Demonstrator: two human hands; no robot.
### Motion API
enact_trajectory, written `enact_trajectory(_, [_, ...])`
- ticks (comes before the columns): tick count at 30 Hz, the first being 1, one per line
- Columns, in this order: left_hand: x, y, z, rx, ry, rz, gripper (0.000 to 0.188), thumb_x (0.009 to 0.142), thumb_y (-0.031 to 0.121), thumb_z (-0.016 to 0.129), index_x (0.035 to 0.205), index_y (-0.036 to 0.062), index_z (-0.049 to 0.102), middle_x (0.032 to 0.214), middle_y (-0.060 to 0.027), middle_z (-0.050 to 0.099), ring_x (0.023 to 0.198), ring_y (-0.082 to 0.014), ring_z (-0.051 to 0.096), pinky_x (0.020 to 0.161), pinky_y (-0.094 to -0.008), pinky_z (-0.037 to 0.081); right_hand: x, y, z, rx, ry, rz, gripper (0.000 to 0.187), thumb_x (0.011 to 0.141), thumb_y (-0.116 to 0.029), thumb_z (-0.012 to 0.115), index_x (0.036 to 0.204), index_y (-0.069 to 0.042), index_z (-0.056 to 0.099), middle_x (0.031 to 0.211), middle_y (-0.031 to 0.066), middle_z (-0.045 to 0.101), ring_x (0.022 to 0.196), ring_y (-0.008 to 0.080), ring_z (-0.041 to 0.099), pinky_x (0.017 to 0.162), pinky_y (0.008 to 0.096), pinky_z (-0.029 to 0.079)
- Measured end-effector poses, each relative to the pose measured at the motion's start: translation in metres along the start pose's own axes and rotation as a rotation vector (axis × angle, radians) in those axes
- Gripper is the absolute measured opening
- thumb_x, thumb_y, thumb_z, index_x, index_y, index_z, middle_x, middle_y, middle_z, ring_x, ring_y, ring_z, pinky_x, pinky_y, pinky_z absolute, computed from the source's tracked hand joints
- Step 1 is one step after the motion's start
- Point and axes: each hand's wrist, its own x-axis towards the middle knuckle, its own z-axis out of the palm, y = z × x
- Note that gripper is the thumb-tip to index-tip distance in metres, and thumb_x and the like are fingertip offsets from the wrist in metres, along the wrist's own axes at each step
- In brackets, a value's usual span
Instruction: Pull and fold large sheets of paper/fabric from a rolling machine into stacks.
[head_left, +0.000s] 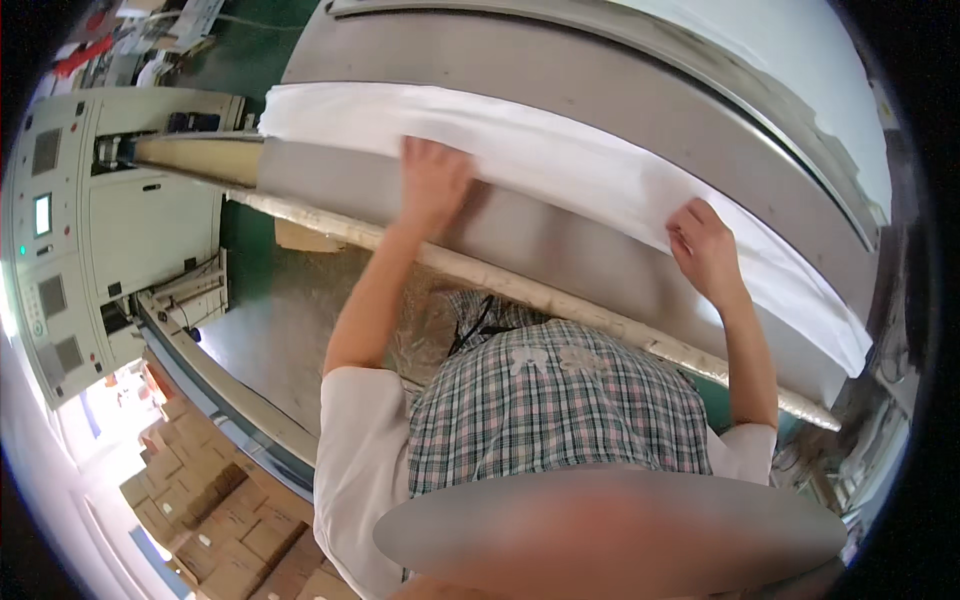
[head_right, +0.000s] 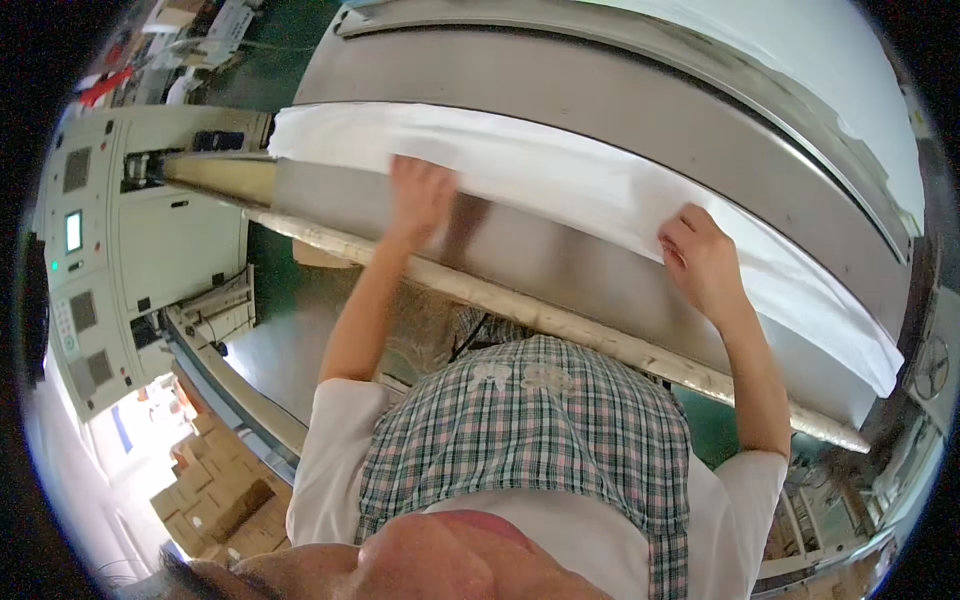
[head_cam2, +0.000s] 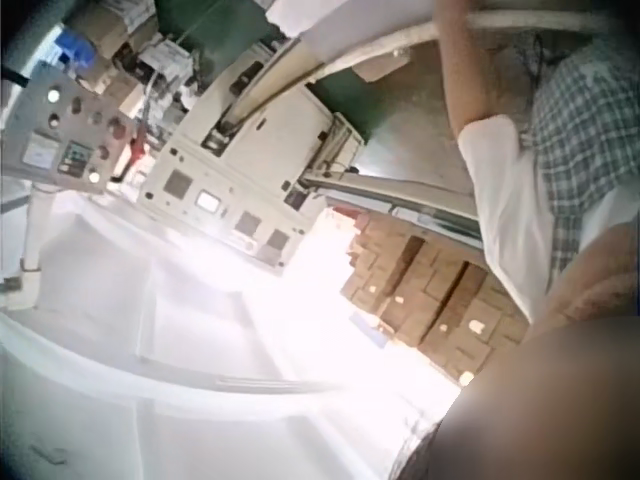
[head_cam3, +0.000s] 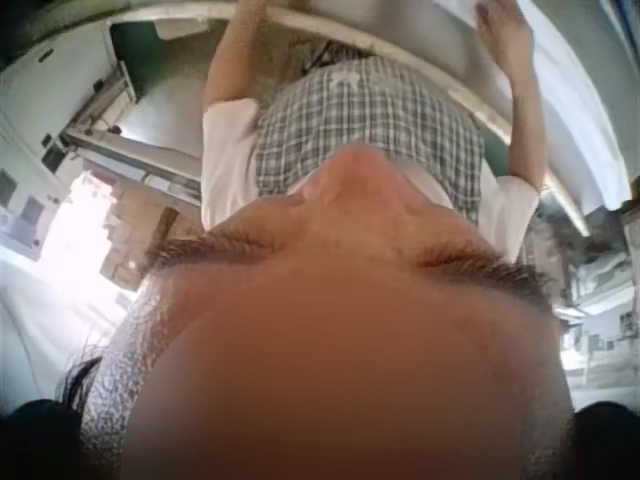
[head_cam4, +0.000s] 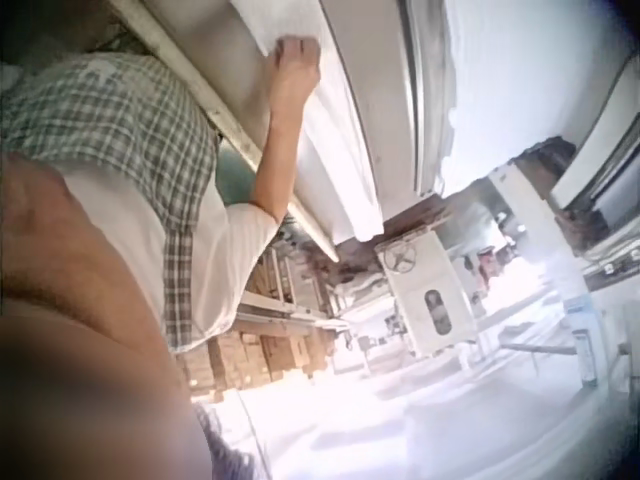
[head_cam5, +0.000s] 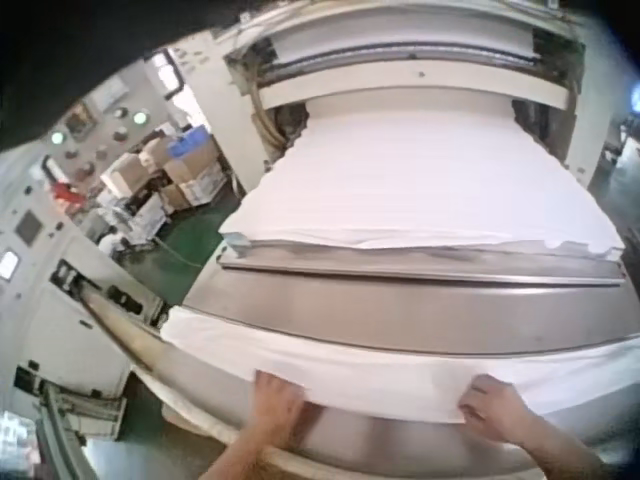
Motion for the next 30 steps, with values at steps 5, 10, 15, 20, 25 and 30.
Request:
enact_trajectory(5, [-0.016,-0.171,-0.009,0.431,-0.097,-0.217,0.032,0.079,0.028,0.051,0.100,0.0052,0.057,0.105,-0.0182,0.054,0.104,-0.0395,0.044,0.094,-0.0577,0.024,0.002,-0.023,0.003,0.014,0.150,0.070,0.018,0.063,0.008,0.057,0.078,-0.002,0.052,0.090,0.0104,0.051,0.074,0.0269,0.053,0.061,0.0329,0.046])
enact_trajectory(10, [-0.005,-0.263,-0.020,0.183,0.151,-0.194,0.033,0.074,0.024,0.054,0.101,0.0051,0.058,0.107,-0.0167,0.055,0.103,-0.0362,0.046,0.089,-0.0493,0.033,0.005,-0.031,0.019,-0.094,0.229,0.143,0.019,0.061,0.009,0.056,0.077,-0.001,0.051,0.093,0.0114,0.052,0.084,0.0272,0.051,0.069,0.0326,0.045])
enact_trajectory(15, [-0.010,-0.305,-0.018,0.066,0.204,-0.151,0.034,0.070,0.020,0.060,0.101,0.0050,0.058,0.102,-0.0142,0.057,0.101,-0.0352,0.048,0.085,-0.0441,0.038,0.002,-0.040,0.026,-0.095,0.275,0.291,0.018,0.062,0.008,0.055,0.077,-0.002,0.050,0.094,0.0121,0.053,0.089,0.0293,0.051,0.074,0.0355,0.043])
enact_trajectory(20, [-0.033,-0.372,-0.038,-0.152,0.536,-0.547,0.025,0.075,0.019,0.061,0.095,0.0054,0.059,0.095,-0.0125,0.058,0.089,-0.0308,0.052,0.078,-0.0399,0.042,0.004,-0.041,0.035,-0.150,0.306,0.330,0.017,0.062,0.006,0.054,0.077,-0.002,0.050,0.095,0.0128,0.053,0.090,0.0304,0.051,0.076,0.0367,0.042])
enact_trajectory(25, [0.022,-0.330,-0.088,-0.230,0.594,-0.488,0.017,0.079,0.020,0.059,0.088,0.0054,0.060,0.084,-0.0117,0.058,0.079,-0.0279,0.054,0.071,-0.0346,0.043,0.001,-0.048,0.039,-0.164,0.336,0.422,0.019,0.062,0.006,0.054,0.078,-0.002,0.051,0.095,0.0134,0.053,0.091,0.0308,0.050,0.077,0.0372,0.042])
enact_trajectory(30, [0.094,-0.200,-0.062,-0.434,0.128,-0.025,0.024,0.082,0.026,0.056,0.075,0.0023,0.059,0.076,-0.0135,0.058,0.071,-0.0291,0.057,0.063,-0.0357,0.045,-0.011,-0.044,0.044,-0.288,0.375,0.454,0.026,0.061,0.003,0.056,0.087,-0.004,0.054,0.099,0.0141,0.052,0.098,0.0325,0.046,0.084,0.0389,0.040])
